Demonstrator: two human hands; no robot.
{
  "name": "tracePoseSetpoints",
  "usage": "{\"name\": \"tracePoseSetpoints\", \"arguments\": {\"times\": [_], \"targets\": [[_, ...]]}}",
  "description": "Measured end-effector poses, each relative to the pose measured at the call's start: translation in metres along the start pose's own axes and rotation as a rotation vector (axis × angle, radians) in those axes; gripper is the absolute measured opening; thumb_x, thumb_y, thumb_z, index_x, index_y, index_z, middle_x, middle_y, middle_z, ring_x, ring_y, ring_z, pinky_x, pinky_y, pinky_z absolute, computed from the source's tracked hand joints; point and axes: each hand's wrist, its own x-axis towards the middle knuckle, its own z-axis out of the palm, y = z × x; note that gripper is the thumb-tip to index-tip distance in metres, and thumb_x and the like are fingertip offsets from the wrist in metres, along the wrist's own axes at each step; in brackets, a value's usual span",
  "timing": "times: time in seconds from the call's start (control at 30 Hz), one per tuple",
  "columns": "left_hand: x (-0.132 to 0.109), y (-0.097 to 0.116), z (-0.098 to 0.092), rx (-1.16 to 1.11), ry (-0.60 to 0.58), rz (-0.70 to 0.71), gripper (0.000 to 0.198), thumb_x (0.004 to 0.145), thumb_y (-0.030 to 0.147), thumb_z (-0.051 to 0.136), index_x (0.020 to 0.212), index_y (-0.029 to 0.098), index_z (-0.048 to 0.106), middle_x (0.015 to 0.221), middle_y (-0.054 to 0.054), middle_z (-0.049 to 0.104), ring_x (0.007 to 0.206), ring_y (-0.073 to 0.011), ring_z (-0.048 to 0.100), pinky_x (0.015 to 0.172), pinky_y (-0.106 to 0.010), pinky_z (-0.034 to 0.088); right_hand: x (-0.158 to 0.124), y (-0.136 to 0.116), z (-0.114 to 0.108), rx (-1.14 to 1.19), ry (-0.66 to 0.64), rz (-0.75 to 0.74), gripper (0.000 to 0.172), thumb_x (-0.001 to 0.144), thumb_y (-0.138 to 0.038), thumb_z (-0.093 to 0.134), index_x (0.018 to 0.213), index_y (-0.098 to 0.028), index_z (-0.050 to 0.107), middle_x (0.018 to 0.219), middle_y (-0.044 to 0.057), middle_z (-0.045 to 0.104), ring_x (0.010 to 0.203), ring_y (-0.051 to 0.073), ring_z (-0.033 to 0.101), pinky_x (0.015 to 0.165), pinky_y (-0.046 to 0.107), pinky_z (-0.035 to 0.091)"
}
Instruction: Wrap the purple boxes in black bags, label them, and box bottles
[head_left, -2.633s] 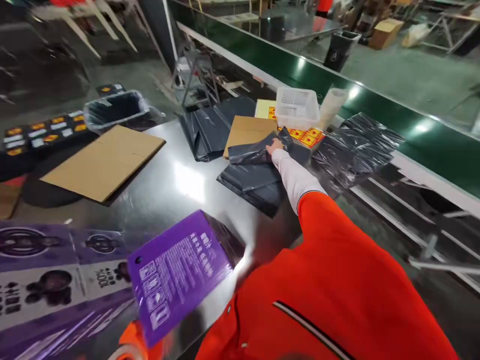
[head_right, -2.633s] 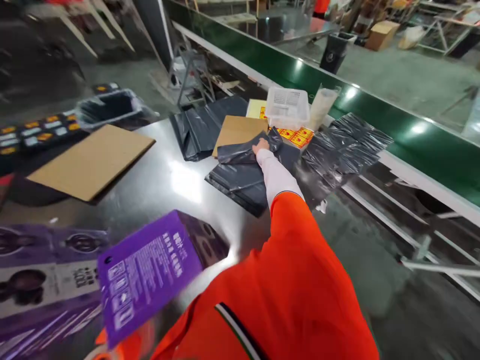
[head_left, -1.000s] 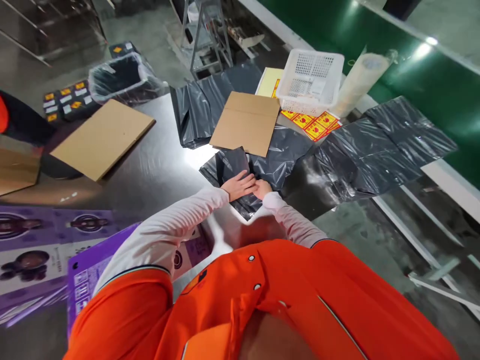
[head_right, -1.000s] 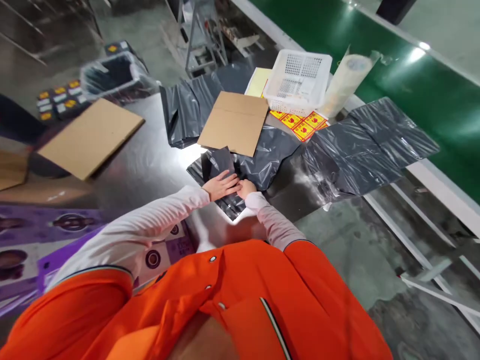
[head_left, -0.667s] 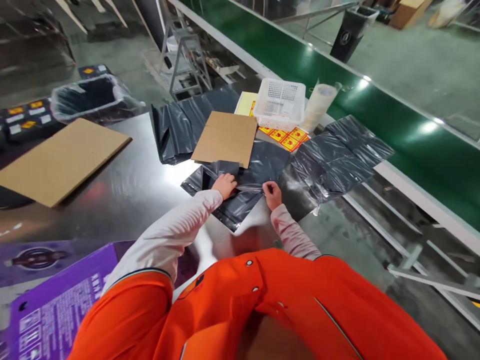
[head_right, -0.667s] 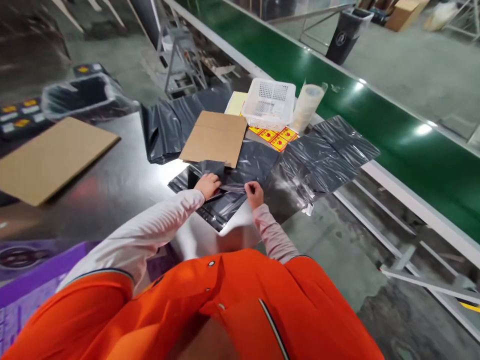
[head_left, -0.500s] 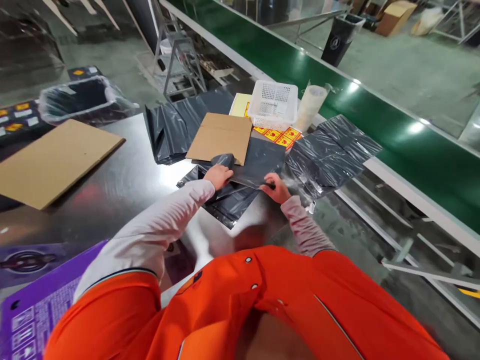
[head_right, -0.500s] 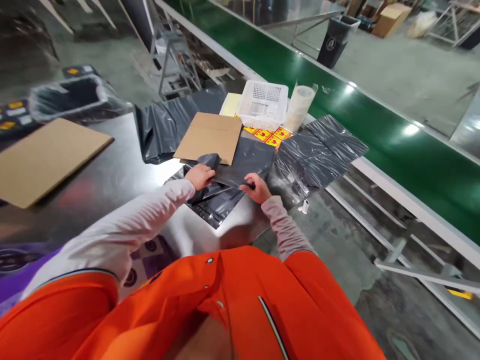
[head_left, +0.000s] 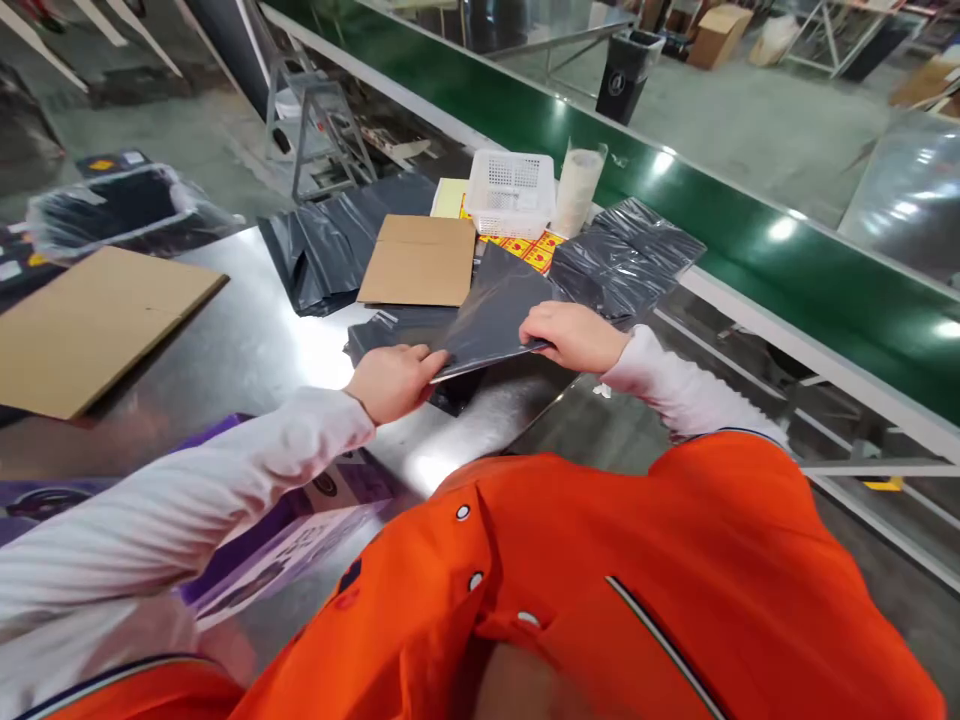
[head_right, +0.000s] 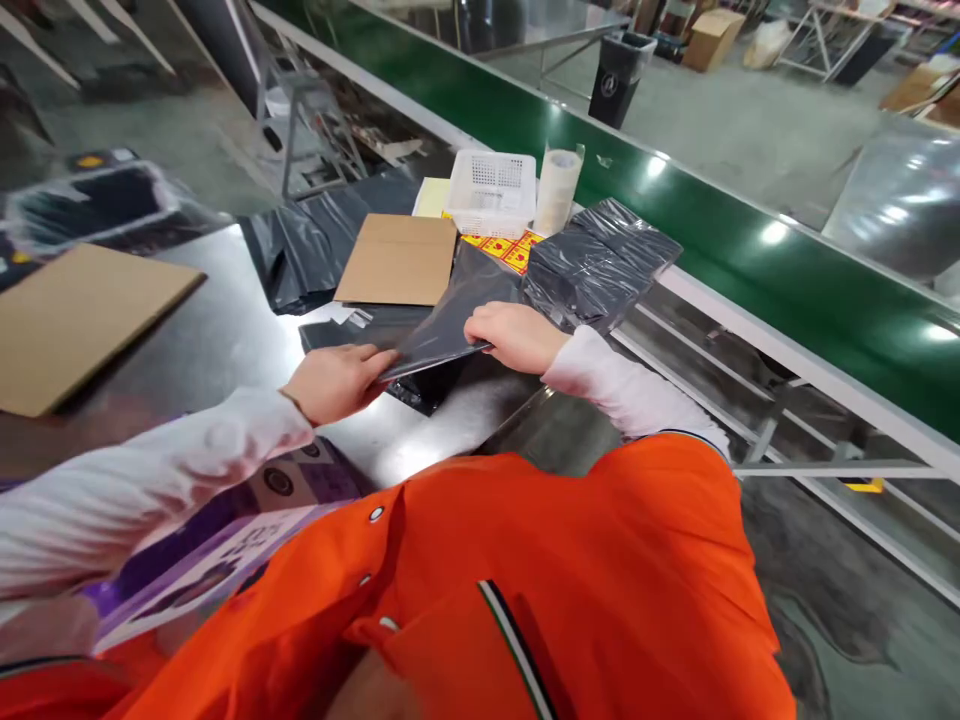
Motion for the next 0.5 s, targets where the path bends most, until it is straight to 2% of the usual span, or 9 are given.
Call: {"name": "tracePoseSetpoints", "arguments": {"times": [0.07, 0.13, 0.17, 0.27, 0.33, 0.43, 0.5], "targets": [[-0.027, 0.014, 0.002, 0.022, 0.036, 0.056, 0.029, 0.099, 0.034, 0.055, 0.109, 0.017, 0.076, 0.088, -0.013, 0.067, 0.084, -0.0291, 0.065, 0.075, -0.041, 0.050, -0.017, -0.018, -0.005, -0.109, 0.033, 0.048, 0.028, 0.097, -0.009, 0.050, 0.101, -0.021, 0.076, 0.107, 0.011, 0.072, 0.108, 0.028, 0.062, 0.085, 0.038, 0.046], [-0.054, 0.024, 0.003, 0.023, 0.175, 0.129, 0.022, 0.098, 0.031, 0.055, 0.093, 0.019, 0.072, 0.083, -0.013, 0.065, 0.087, -0.0302, 0.063, 0.077, -0.043, 0.050, -0.030, -0.034, -0.002, -0.213, 0.062, 0.034, 0.029, 0.099, -0.009, 0.047, 0.097, -0.020, 0.074, 0.102, 0.012, 0.071, 0.105, 0.028, 0.060, 0.078, 0.038, 0.042], [-0.068, 0.029, 0.004, 0.014, 0.270, 0.156, 0.018, 0.097, 0.028, 0.055, 0.090, 0.019, 0.070, 0.082, -0.013, 0.064, 0.088, -0.0303, 0.062, 0.079, -0.044, 0.049, -0.036, -0.042, 0.002, -0.249, 0.063, -0.023, 0.026, 0.099, -0.012, 0.049, 0.097, -0.020, 0.074, 0.102, 0.012, 0.071, 0.103, 0.028, 0.059, 0.075, 0.038, 0.040], [-0.117, 0.044, 0.010, -0.023, 0.527, 0.207, 0.013, 0.097, 0.017, 0.055, 0.090, 0.020, 0.065, 0.082, -0.011, 0.063, 0.085, -0.0268, 0.058, 0.077, -0.041, 0.047, -0.055, -0.066, 0.027, -0.251, 0.057, -0.279, 0.011, 0.095, -0.021, 0.062, 0.099, -0.019, 0.072, 0.106, 0.011, 0.073, 0.101, 0.026, 0.056, 0.072, 0.035, 0.034], [-0.155, 0.059, 0.017, -0.005, 0.624, 0.207, 0.014, 0.097, 0.012, 0.055, 0.088, 0.020, 0.063, 0.081, -0.009, 0.063, 0.076, -0.0236, 0.054, 0.071, -0.038, 0.044, -0.070, -0.085, 0.046, -0.173, 0.099, -0.367, 0.010, 0.095, -0.022, 0.063, 0.099, -0.020, 0.072, 0.106, 0.011, 0.074, 0.099, 0.024, 0.056, 0.072, 0.034, 0.032], [-0.211, 0.094, 0.028, 0.078, 0.670, 0.150, 0.010, 0.100, 0.019, 0.059, 0.093, 0.020, 0.066, 0.089, -0.010, 0.068, 0.078, -0.0225, 0.057, 0.070, -0.037, 0.044, -0.091, -0.115, 0.067, -0.073, 0.195, -0.309, 0.014, 0.094, -0.019, 0.058, 0.097, -0.020, 0.072, 0.106, 0.010, 0.074, 0.094, 0.023, 0.057, 0.072, 0.033, 0.032], [-0.245, 0.120, 0.030, 0.078, 0.676, 0.157, 0.008, 0.102, 0.025, 0.063, 0.101, 0.021, 0.070, 0.095, -0.010, 0.072, 0.086, -0.0235, 0.063, 0.072, -0.037, 0.045, -0.100, -0.132, 0.070, -0.042, 0.241, -0.251, 0.015, 0.092, -0.017, 0.057, 0.095, -0.019, 0.071, 0.108, 0.010, 0.074, 0.092, 0.023, 0.057, 0.072, 0.034, 0.033]]}}
